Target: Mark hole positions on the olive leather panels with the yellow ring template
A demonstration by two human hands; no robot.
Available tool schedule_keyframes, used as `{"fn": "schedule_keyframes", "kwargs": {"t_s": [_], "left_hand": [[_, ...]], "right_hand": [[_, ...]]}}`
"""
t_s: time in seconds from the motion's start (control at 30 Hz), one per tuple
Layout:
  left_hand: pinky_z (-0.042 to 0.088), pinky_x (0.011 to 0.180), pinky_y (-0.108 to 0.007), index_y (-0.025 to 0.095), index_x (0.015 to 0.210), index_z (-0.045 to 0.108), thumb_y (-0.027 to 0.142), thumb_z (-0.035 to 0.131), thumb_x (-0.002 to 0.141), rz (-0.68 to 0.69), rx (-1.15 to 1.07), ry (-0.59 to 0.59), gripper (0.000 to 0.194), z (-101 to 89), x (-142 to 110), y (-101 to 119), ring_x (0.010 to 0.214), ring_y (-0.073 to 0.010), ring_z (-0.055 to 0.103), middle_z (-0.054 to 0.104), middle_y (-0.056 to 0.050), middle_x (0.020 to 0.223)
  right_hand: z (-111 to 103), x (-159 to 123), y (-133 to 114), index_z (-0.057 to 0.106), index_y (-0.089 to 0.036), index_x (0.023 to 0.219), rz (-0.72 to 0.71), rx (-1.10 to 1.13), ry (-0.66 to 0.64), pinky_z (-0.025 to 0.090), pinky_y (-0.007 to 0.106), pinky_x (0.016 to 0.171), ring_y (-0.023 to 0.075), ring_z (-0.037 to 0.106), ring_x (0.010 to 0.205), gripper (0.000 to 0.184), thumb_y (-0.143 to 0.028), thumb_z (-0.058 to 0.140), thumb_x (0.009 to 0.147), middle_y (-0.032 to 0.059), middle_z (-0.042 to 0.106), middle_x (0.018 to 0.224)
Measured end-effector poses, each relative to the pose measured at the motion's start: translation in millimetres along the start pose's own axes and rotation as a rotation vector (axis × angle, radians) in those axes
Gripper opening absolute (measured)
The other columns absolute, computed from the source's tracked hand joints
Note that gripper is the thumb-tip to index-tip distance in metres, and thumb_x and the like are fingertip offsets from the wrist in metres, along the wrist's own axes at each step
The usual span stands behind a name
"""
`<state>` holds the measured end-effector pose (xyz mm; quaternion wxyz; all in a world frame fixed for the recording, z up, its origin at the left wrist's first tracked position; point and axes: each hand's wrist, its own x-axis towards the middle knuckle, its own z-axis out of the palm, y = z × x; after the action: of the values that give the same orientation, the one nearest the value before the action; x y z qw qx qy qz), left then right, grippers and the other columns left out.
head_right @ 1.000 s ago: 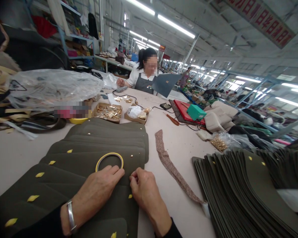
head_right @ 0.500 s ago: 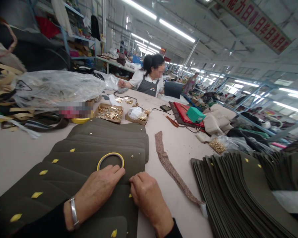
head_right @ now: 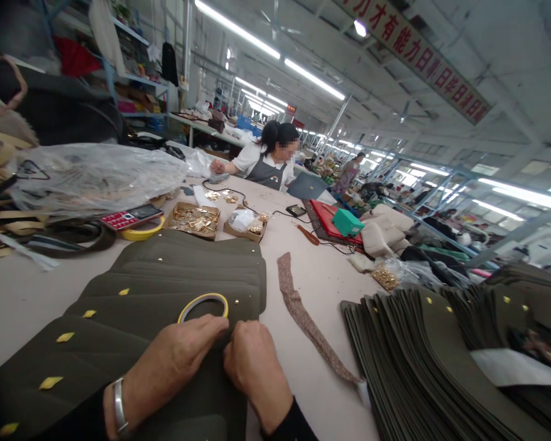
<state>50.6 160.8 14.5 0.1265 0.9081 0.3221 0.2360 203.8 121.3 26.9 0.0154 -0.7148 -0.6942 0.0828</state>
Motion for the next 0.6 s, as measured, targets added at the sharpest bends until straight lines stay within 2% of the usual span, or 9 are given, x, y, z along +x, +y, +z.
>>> {"fn": "schedule_keyframes", "kwargs": {"t_s": [0.1,0.17,0.23,0.3,0.37,0.47,0.6], "left_hand": [[0.055,0.074,-0.022,0.022,0.113,0.054,0.018,0.041,0.095,0.113,-0.119,0.245,0.022,-1.7,-0.1,-3.2,0.083,-0.0144,0.069,0.071,-0.001,0.094],[0.054,0.082,-0.022,0.022,0.126,0.048,0.02,0.04,0.097,0.137,-0.153,0.288,0.031,-3.6,0.1,-3.0,0.094,-0.0139,0.069,0.071,-0.003,0.108],[0.054,0.084,-0.021,0.022,0.135,0.039,0.02,0.039,0.097,0.106,-0.174,0.245,0.039,-5.2,-0.2,-1.3,0.099,-0.0139,0.069,0.069,-0.003,0.116],[0.056,0.077,-0.021,0.022,0.137,0.035,0.021,0.039,0.096,0.056,-0.193,0.191,0.041,-5.8,-0.9,0.7,0.092,-0.0142,0.071,0.07,-0.004,0.114],[0.057,0.069,-0.021,0.022,0.134,0.037,0.021,0.039,0.096,0.024,-0.199,0.169,0.038,-5.7,-1.7,2.2,0.084,-0.0146,0.072,0.072,-0.003,0.108],[0.057,0.068,-0.023,0.022,0.131,0.037,0.023,0.038,0.097,0.011,-0.173,0.136,0.034,-5.4,-1.5,4.1,0.081,-0.0158,0.073,0.073,-0.004,0.106],[0.057,0.073,-0.023,0.021,0.131,0.035,0.025,0.035,0.098,0.059,-0.112,0.109,0.033,-1.0,-2.1,1.4,0.09,-0.0173,0.072,0.071,-0.006,0.111]], "right_hand": [[0.2,-13.4,6.4,0.07,-0.015,0.065,-0.054,0.139,-0.029,0.038,0.026,0.054,0.0219,0.07,0.067,0.019,-0.008,0.053,0.071,0.0118,0.074,0.071],[-0.5,-22.2,11.8,0.07,-0.017,0.066,-0.093,0.278,0.018,0.039,0.024,0.056,0.0184,0.069,0.066,0.023,-0.006,0.051,0.074,0.0078,0.074,0.07],[-3.1,-27.2,16.5,0.072,-0.017,0.076,-0.102,0.45,0.153,0.043,0.023,0.06,0.0154,0.067,0.066,0.023,-0.009,0.051,0.079,0.0046,0.073,0.072],[-7.1,-28.1,19.5,0.071,-0.018,0.087,-0.132,0.609,0.324,0.045,0.022,0.062,0.0134,0.065,0.066,0.02,-0.014,0.052,0.084,0.0031,0.072,0.076],[-10.9,-26.3,20.5,0.069,-0.018,0.095,-0.226,0.694,0.438,0.048,0.022,0.065,0.0131,0.063,0.069,0.019,-0.015,0.053,0.085,0.0035,0.071,0.082],[-12.8,-21.9,19.6,0.065,-0.018,0.101,-0.388,0.701,0.485,0.05,0.024,0.07,0.0141,0.062,0.077,0.021,-0.011,0.054,0.084,0.0054,0.069,0.091],[-7.9,-18.1,19.2,0.064,-0.018,0.094,-0.466,0.6,0.514,0.05,0.027,0.073,0.0157,0.062,0.079,0.019,-0.009,0.05,0.085,0.0057,0.068,0.085]]}}
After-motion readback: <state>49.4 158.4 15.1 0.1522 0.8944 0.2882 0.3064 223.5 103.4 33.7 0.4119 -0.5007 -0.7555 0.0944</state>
